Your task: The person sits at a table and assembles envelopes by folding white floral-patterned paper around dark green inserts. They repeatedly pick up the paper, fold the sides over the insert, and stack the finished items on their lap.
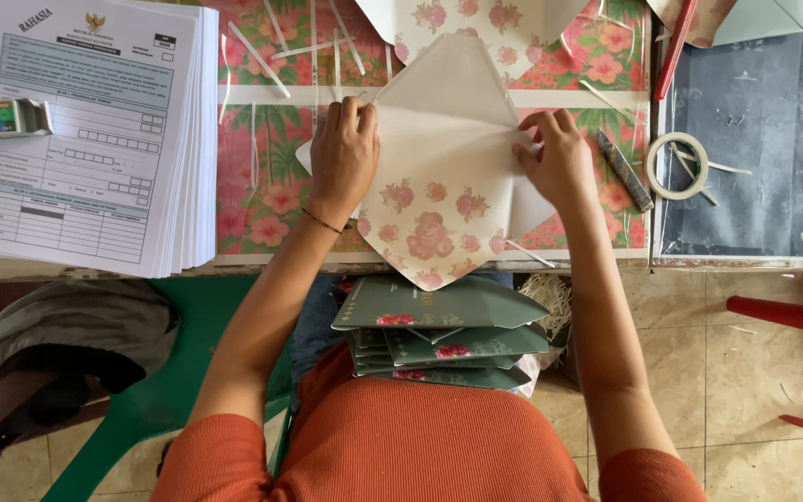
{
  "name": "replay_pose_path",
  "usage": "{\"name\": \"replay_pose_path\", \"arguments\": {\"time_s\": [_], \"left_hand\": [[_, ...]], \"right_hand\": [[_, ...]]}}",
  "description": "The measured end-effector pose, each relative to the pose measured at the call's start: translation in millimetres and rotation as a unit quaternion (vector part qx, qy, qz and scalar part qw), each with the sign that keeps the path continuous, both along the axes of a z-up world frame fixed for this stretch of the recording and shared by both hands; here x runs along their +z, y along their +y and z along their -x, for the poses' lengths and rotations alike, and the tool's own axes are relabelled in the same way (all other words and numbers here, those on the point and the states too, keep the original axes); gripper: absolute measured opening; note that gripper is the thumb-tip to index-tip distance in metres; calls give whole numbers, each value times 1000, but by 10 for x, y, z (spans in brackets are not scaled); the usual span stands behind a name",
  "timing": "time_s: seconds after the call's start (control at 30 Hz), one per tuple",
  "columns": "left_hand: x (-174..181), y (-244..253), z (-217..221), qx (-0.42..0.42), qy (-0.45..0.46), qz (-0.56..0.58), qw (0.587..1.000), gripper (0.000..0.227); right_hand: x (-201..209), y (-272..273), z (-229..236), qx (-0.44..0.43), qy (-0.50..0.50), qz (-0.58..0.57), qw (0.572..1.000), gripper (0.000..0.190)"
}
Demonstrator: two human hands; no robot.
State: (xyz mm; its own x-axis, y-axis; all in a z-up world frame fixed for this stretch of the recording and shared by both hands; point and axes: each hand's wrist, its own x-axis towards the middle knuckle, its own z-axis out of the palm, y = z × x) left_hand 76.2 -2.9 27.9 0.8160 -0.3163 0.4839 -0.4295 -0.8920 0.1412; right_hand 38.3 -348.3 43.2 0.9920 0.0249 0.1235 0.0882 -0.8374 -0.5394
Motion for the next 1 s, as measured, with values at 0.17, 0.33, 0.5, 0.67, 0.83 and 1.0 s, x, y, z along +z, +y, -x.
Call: {"name": "replay_pose_path", "arguments": {"time_s": [0.17,0.33,0.5,0.67,0.83,1.0], "left_hand": [[-56,18,18,-13,-109,-38,993,16],[157,479,178,22,26,7,999,25],[643,582,567,16,156,241,958,37],[172,357,566,-109,129,189,967,44],[-77,229,583,-129,77,34,988,56],[-192,162,701,-121,77,10,990,56]], "right_hand": [[-150,220,297,48,-146,235,960,29],[233,-156,681,12,-162,175,971,63],[236,-489,833,-3,-27,-59,998,52],[282,294,749,91,-73,-31,993,50],[-127,587,788,111,-87,132,981,56],[-258,613,762,86,-103,199,971,54]]}}
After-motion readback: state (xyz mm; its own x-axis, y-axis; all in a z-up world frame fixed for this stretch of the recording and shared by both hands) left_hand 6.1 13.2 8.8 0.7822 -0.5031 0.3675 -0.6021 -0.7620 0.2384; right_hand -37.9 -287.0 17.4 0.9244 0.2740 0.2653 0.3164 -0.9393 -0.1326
